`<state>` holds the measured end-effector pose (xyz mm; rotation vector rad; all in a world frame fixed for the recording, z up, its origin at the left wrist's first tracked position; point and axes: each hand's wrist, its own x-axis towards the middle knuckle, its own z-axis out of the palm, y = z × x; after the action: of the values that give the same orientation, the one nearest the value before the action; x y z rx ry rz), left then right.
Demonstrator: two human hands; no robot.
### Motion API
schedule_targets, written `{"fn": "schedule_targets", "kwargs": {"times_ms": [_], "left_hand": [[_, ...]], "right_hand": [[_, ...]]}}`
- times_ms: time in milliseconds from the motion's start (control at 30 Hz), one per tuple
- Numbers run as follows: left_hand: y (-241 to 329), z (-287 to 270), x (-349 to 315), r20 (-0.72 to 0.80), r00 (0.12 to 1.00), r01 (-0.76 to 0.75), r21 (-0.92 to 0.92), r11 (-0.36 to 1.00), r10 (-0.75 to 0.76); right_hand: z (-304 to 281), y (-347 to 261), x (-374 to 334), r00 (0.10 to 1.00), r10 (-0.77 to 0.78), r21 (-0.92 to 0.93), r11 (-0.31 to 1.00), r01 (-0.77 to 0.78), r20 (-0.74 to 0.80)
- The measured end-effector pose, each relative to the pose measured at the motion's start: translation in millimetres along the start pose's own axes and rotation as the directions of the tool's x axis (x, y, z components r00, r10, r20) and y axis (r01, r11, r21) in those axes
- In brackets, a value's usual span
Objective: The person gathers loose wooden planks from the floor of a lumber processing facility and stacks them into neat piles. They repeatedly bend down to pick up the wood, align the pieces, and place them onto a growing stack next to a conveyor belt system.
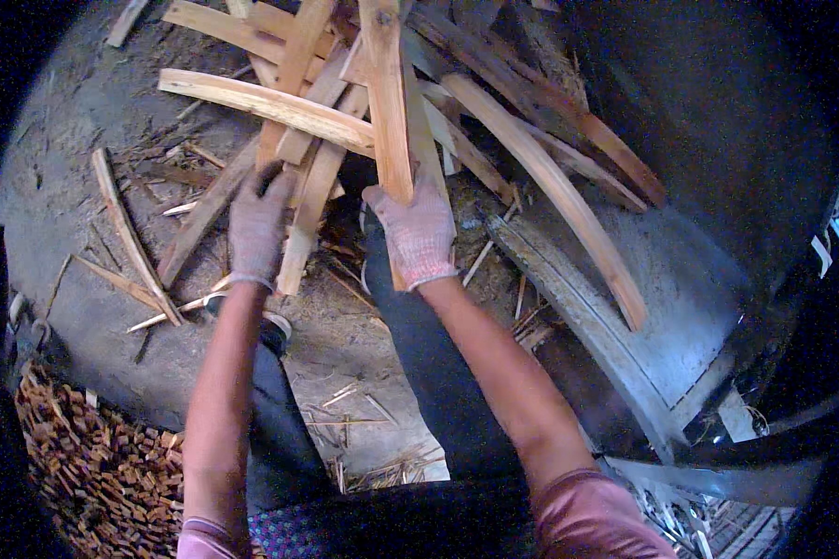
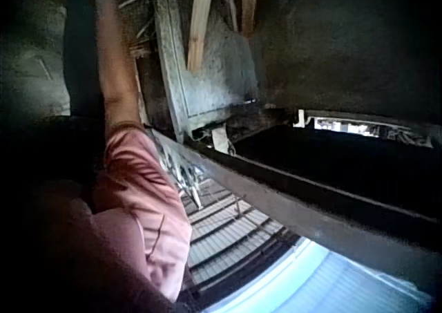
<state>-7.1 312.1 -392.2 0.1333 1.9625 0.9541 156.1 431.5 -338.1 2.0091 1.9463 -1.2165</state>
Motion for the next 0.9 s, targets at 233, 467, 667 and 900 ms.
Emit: {"fn": "schedule_targets", "kwargs": {"times_ms": [233, 467, 667, 900], "left_hand": [[20.4, 8.4, -24.6, 0.124, 0.991, 0.079, -0.216, 0.973, -0.053], [1.8, -26.0, 31.1, 0.072, 0.994, 0.103, -0.551, 0.828, -0.076], [0.4, -20.3, 60.1, -0.026, 0.999, 0.023, -0.206, 0.978, -0.029], [-4.6, 13.1, 58.0, -0.019, 0.999, 0.023, -0.223, 0.975, -0.028]], "right_hand": [[26.8, -32.0, -33.6, 0.994, -0.099, 0.069, 0.993, 0.095, 0.049], [28.7, -65.5, 1.2, 0.906, -0.309, -0.159, 0.917, 0.364, 0.29], [-35.1, -100.2, 48.4, 0.82, -0.504, -0.555, 0.614, 0.561, 0.271], [-170.6, -22.6, 94.8, 0.972, 0.098, -0.894, 0.421, 0.155, 0.215]]}}
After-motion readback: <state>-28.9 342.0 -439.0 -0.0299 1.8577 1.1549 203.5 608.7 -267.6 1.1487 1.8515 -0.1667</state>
